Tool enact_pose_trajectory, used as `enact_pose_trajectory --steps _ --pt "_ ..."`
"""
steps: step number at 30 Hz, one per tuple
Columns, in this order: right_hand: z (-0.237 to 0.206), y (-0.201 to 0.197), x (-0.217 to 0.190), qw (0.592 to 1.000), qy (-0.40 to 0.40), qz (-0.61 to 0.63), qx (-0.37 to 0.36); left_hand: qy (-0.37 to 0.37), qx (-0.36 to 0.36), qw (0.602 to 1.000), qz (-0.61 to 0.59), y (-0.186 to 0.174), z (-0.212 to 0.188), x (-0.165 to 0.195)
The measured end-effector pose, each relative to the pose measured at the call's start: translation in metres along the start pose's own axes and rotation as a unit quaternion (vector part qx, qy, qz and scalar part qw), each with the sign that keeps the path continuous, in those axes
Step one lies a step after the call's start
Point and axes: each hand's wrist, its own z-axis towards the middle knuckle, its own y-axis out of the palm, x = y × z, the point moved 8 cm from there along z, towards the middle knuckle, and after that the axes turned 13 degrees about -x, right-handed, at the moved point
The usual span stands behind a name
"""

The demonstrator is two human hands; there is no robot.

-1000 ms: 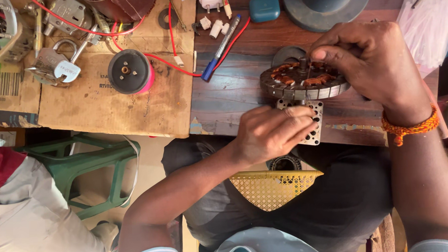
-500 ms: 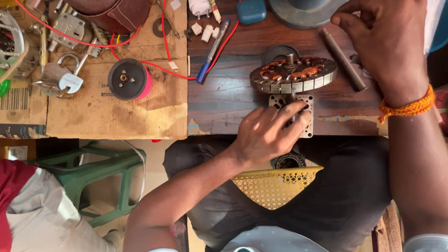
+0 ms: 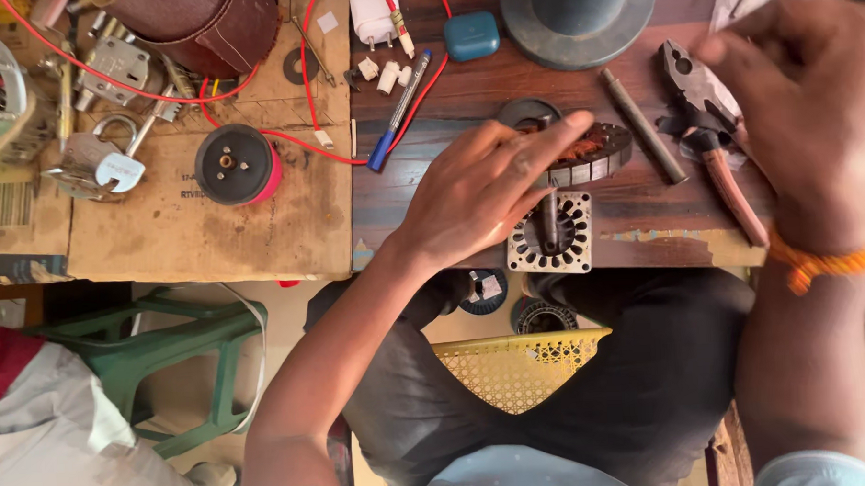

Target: The person sits at a workbench winding insulated copper wire by hand into the slots of a motor armature rotor, pressing each coil into place and turning the rotor to work around it. They repeatedly feed, seat, and adjust the wire windings around the rotor's circumference.

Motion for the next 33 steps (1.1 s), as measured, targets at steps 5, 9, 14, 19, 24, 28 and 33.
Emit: enact_pose_trajectory --steps 5,9,14,19,24,28,33 --pt "-0.035 0.01 -0.021 0.989 0.0 0.016 -0.145 -0.054 0.005 0.991 -0.125 0.0 -0.006 -0.01" --pt "-0.054 0.032 -0.044 0.957 0.014 -0.152 -0.245 -0.083 0.0 0.951 -0.298 -0.001 -0.003 -0.023" --pt "-0.062 0.089 -0.066 0.843 -0.139 -0.311 -0.416 -0.071 -0.059 0.964 -0.249 -0.008 0.008 -0.027" --pt "-0.055 0.118 -0.075 0.836 -0.195 -0.294 -0.421 0.002 -0.1 0.967 -0.232 -0.015 0.022 -0.027" --pt "-0.051 0.117 -0.082 0.88 -0.186 -0.155 -0.409 0.04 -0.053 0.995 -0.081 -0.022 0.014 -0.015" --pt "-0.06 0.112 -0.077 0.911 -0.152 -0.066 -0.378 0.126 0.009 0.976 0.178 -0.021 -0.013 0.009" --pt "-0.068 0.1 -0.063 0.93 -0.106 -0.034 -0.351 0.166 0.083 0.939 0.289 -0.005 -0.019 0.013"
